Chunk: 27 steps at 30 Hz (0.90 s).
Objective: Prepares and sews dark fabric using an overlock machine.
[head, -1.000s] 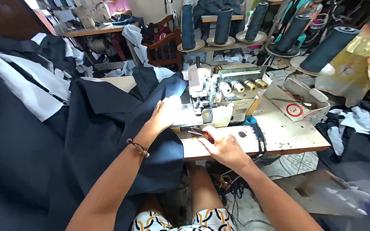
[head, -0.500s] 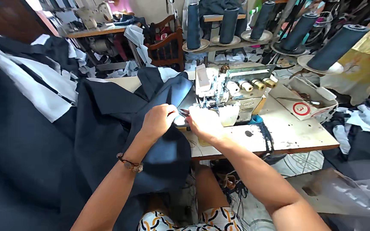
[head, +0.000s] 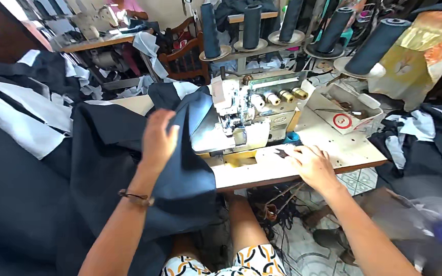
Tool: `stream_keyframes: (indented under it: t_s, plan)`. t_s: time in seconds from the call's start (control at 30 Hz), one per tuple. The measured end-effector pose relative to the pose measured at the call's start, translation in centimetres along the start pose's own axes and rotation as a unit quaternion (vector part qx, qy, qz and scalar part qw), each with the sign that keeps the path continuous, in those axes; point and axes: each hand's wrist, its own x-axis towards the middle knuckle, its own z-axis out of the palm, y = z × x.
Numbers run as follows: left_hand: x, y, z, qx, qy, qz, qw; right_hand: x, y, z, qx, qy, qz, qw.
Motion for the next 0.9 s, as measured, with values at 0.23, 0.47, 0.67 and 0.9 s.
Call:
stream_keyframes:
  t_s: [0.23, 0.47, 0.67, 0.9]
  plan:
    - [4.0, 8.3, 6.7, -0.213, -0.022, -0.057, 0.975, 7.5, 4.3, -2.9, 0.167, 0.057, 0.143, 0.974]
    - [3.7, 8.9, 7.5, -0.261, 0.006, -0.075, 0.962, 14.4, 7.8, 0.1, 0.466, -0.033, 0.179, 0.866]
    - [2.0, 7.5, 7.3, -0.413, 0.019, -0.038, 0.91, 15.5, 7.6, -0.6, 0.378, -0.085, 0.232, 0.892]
    - [1.3, 6.7, 6.9, -0.54, -0.002, 0.034, 0.841, 18.6, 7.0, -0.1, 0.27, -0.133, 0.379, 0.875]
